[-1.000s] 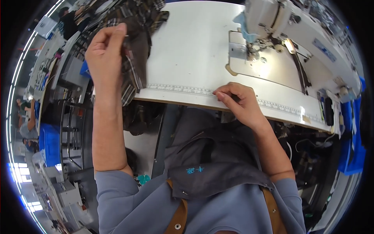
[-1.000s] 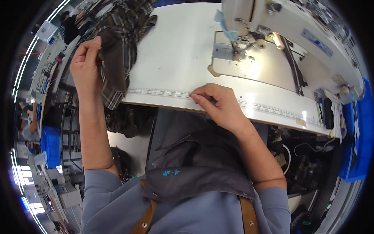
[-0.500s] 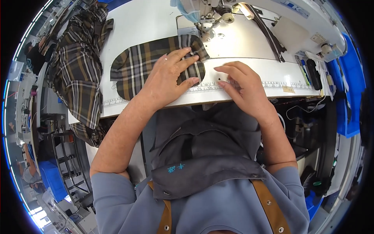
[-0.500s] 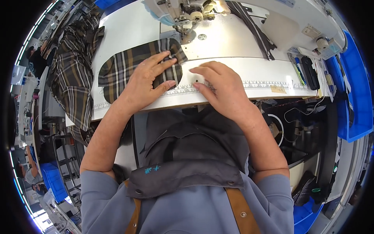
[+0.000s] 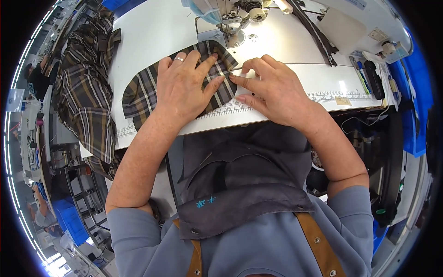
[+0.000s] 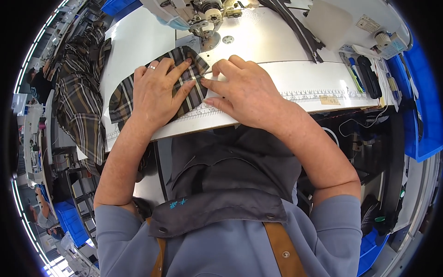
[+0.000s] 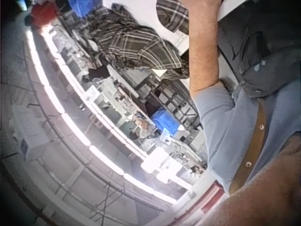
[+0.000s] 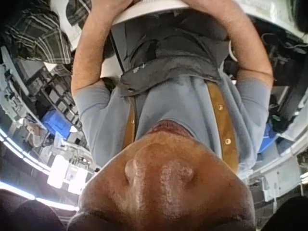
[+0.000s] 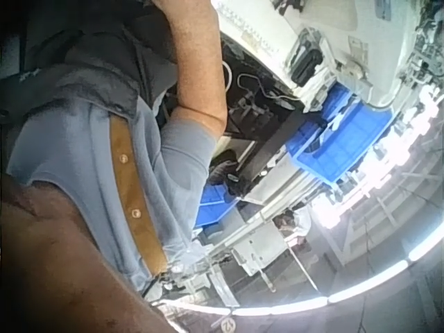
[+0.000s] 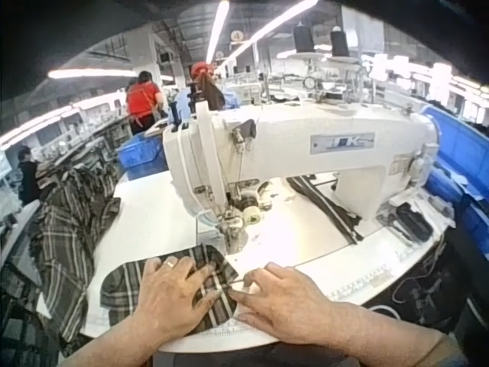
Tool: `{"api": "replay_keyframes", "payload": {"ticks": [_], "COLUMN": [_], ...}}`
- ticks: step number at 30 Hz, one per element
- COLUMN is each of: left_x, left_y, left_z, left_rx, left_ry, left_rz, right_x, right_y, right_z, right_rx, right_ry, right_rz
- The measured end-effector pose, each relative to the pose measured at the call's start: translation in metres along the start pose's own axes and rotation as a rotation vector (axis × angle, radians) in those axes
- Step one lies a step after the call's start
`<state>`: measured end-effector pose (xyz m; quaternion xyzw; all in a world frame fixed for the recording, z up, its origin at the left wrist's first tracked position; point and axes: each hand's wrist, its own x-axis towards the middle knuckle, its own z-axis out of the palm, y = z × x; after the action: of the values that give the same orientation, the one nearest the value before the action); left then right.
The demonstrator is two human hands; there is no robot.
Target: Sewing a zipper and leather panels together using an industrial sewing machine to construct a bag.
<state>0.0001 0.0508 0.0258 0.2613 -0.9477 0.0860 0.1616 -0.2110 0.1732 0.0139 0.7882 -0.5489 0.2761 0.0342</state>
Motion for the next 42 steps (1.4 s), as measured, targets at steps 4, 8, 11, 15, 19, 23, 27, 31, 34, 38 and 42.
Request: {"api": "replay_keyframes", "payload": {"ticks": [4, 8, 11, 15, 19, 23, 27, 31, 34, 38, 42], "left_x": [0.008, 0.016, 0.023, 0.040, 0.059, 0.067, 0.063, 0.056, 0.039, 0.004, -0.018], "left_y": [-0.001, -0.004, -0.005, -0.011, -0.026, -0.035, -0.036, -0.027, -0.015, 0.001, 0.003], "left_z": [0.011, 0.020, 0.019, 0.010, 0.001, 0.004, 0.010, 0.014, 0.008, -0.007, -0.009], "left_rx": [-0.190, -0.388, -0.297, -0.225, -0.290, -0.582, -0.442, -0.389, -0.337, -0.403, -0.322], "left_ry": [0.012, 0.140, 0.152, -0.015, -0.148, -0.316, -0.184, 0.032, 0.190, 0.115, -0.234], "left_rz": [0.085, 0.182, 0.186, 0.248, 0.297, 0.248, 0.286, 0.294, 0.195, 0.161, 0.187], "right_x": [0.000, 0.000, 0.000, 0.001, 0.001, 0.002, 0.003, 0.002, -0.002, -0.012, -0.031], "right_y": [0.000, 0.001, 0.002, 0.002, 0.002, 0.002, 0.002, 0.005, 0.009, 0.022, 0.059], "right_z": [0.001, 0.003, 0.004, 0.004, 0.004, 0.005, 0.005, 0.007, 0.006, -0.002, -0.029], "right_rx": [0.026, 0.043, 0.049, 0.046, 0.053, 0.044, 0.042, 0.043, 0.098, 0.053, -0.143], "right_ry": [0.013, 0.027, 0.014, 0.025, 0.012, 0.004, 0.017, 0.011, 0.086, 0.252, 0.411], "right_rz": [0.014, 0.010, 0.014, 0.012, 0.022, 0.019, 0.014, -0.006, -0.001, 0.084, 0.247]}}
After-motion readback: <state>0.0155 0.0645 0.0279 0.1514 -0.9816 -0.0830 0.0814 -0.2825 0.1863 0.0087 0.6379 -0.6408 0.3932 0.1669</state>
